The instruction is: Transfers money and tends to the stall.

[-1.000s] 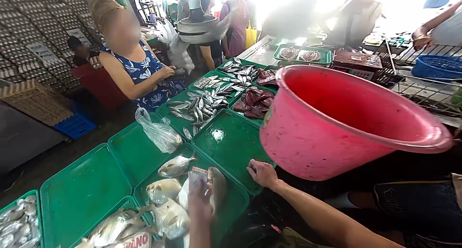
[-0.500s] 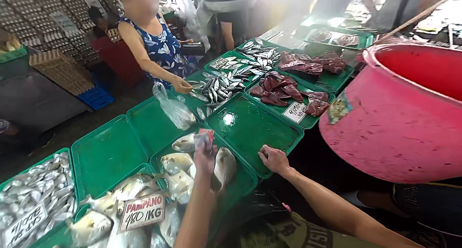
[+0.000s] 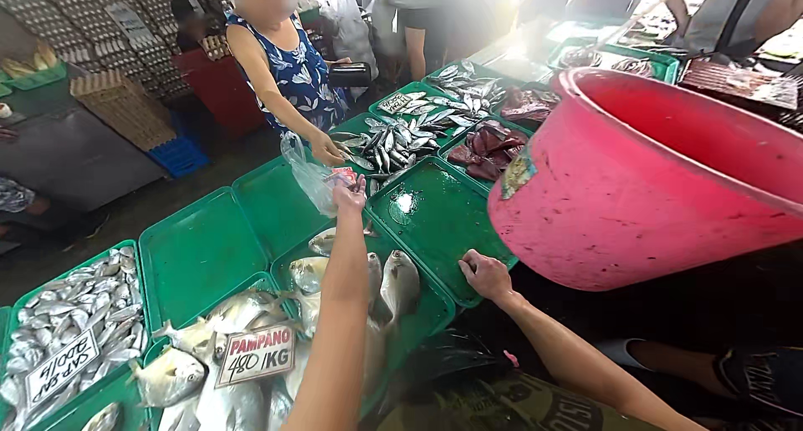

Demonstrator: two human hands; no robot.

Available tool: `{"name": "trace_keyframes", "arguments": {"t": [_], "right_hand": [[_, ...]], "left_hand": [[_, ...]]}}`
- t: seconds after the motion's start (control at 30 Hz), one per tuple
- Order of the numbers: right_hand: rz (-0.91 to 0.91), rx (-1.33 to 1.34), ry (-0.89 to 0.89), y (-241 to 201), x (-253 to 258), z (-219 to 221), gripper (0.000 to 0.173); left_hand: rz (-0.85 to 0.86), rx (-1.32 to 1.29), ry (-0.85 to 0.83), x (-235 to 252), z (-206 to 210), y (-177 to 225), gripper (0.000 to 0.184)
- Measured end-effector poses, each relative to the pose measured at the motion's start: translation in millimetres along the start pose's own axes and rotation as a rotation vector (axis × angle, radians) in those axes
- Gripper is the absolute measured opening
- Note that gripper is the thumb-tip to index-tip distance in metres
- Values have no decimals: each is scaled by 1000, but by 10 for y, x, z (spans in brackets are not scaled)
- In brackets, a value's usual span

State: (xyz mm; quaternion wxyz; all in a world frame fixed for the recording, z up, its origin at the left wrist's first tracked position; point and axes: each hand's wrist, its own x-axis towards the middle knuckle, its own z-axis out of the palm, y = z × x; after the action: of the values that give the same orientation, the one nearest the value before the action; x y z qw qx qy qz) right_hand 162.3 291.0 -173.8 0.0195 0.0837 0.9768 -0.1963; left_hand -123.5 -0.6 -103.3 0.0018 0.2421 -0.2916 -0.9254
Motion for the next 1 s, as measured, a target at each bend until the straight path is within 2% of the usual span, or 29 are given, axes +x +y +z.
{"name": "trace_keyframes", "arguments": {"t": [0.1, 0.17, 0.23, 0.33, 0.4, 0.47, 0.5, 0.57, 0.63, 0.73, 0.77, 0.83, 0.9, 0.93, 0.97, 1.0], "right_hand": [[-37, 12, 80, 67, 7, 76, 38], [-55, 137, 278, 196, -35, 164, 36], [21, 389, 498, 115, -207, -63, 37], [106, 691, 882, 31, -425, -933, 27], [-88, 711, 1165, 109, -596, -1591, 24], [-392, 468, 1312, 23, -943, -2271, 29], [-509, 333, 1353, -138, -1102, -2598, 37], [-603, 94, 1303, -429, -1273, -2961, 61], [-596, -16, 1130, -707, -1269, -3075, 68], [-649, -26, 1065, -881, -1236, -2890, 48], [-651, -41, 1062, -874, -1286, -2773, 41], [-633, -89, 1053, -818, -1379, -2542, 27], [-612, -114, 1061, -760, -1406, -2343, 19], [-597, -127, 1068, -735, -1397, -2274, 18], [-579, -150, 1071, -715, -1380, -2227, 17], [-562, -172, 1084, -699, -1350, -2199, 16]], "left_hand": [[59, -176, -80, 197, 73, -39, 50], [112, -275, -173, 293, 102, -70, 47], [128, -286, -237, 359, 79, -46, 41], [47, -100, -367, 200, 3, -12, 30], [66, 66, -371, -200, 61, 99, 32], [188, 152, -388, -778, 203, 321, 41], [259, 179, -447, -1119, 310, 465, 44], [433, 246, -641, -1740, 556, 777, 39], [575, 361, -912, -2199, 814, 1091, 29], [724, 614, -1130, -2751, 1293, 1253, 25], [779, 719, -1192, -2969, 1513, 1203, 25], [913, 958, -1443, -3236, 1890, 1054, 29], [1099, 1316, -1676, -3432, 2182, 785, 22], [1132, 1586, -1763, -3530, 2283, 642, 15], [1059, 1914, -1822, -3607, 2351, 508, 9], [910, 2288, -1827, -3670, 2403, 377, 10]]}}
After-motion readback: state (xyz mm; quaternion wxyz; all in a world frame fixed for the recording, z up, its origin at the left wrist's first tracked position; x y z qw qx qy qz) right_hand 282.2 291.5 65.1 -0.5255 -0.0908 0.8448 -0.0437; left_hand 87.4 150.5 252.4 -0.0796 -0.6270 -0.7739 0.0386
